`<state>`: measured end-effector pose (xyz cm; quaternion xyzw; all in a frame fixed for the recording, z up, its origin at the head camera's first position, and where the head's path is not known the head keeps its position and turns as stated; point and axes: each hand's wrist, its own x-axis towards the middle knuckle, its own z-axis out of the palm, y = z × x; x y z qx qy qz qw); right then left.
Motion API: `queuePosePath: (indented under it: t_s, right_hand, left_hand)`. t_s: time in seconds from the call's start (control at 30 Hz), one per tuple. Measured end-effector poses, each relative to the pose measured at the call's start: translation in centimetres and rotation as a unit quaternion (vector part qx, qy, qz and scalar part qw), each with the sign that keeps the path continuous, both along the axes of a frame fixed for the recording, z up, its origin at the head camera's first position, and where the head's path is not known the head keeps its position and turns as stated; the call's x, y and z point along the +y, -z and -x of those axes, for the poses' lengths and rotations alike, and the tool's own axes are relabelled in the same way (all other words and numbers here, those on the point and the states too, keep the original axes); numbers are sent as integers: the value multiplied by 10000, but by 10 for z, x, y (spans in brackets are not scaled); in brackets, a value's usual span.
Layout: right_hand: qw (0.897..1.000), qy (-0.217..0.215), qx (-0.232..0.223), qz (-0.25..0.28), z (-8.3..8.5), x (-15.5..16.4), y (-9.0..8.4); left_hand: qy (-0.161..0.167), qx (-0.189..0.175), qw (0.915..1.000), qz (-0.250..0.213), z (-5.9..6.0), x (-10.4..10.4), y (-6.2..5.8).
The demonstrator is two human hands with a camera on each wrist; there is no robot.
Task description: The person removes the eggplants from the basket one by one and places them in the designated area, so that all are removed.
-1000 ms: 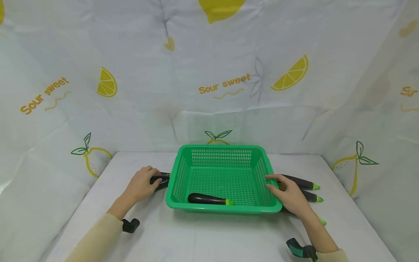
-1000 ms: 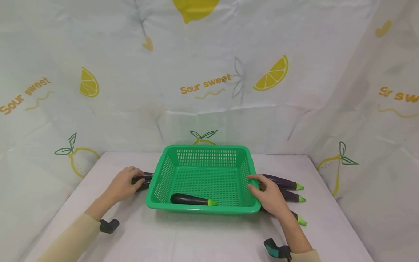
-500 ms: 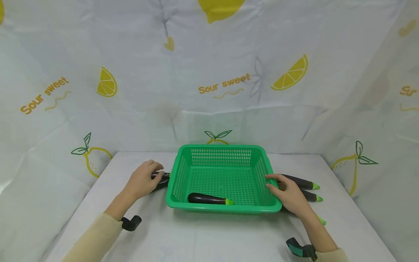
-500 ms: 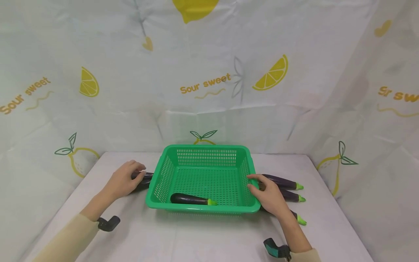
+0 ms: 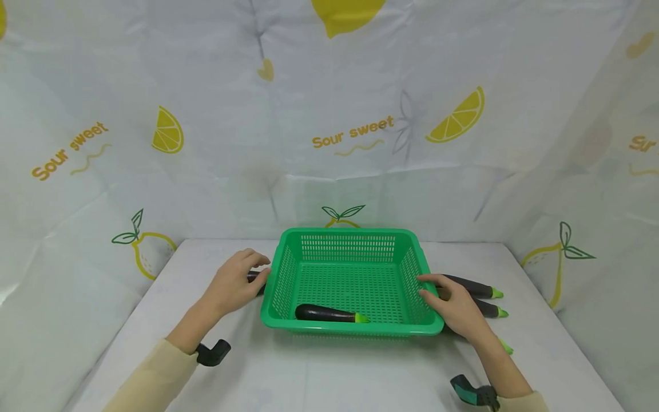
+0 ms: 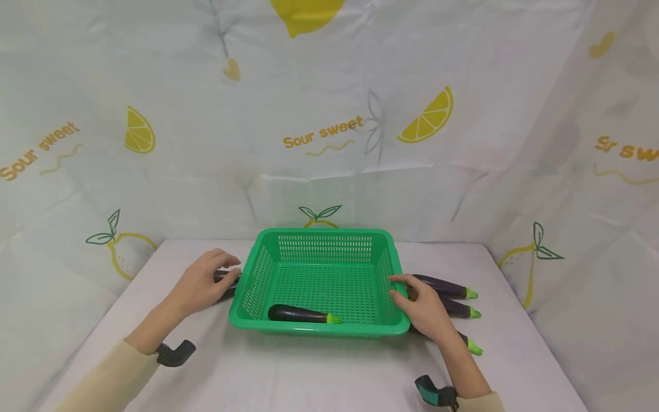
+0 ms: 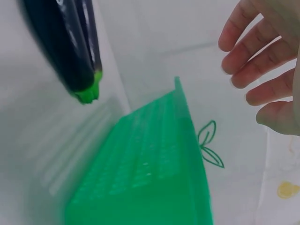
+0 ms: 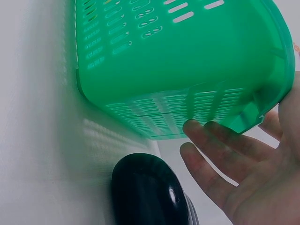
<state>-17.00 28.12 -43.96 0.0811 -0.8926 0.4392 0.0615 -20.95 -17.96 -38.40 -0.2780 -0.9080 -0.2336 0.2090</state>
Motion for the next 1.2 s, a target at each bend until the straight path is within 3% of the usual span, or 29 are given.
queuePosePath:
  t_s: [0.43, 0.8, 1.0, 1.2]
  right_hand:
    - [10000, -10, 8, -16, 1, 1, 2]
    - [10000, 2, 8, -45, 0, 0, 0]
    - [10000, -8, 32, -48, 0, -1, 0]
    - [10000, 24, 3, -40, 0, 0, 0]
  left_hand:
    - [474, -52, 9987, 176, -8, 33, -12]
    - [908, -18, 9950, 403, -5, 58, -10]
    - [1021, -243, 9928, 579, -5, 68, -5]
    - [1165, -722, 9880, 716, -4, 79, 2]
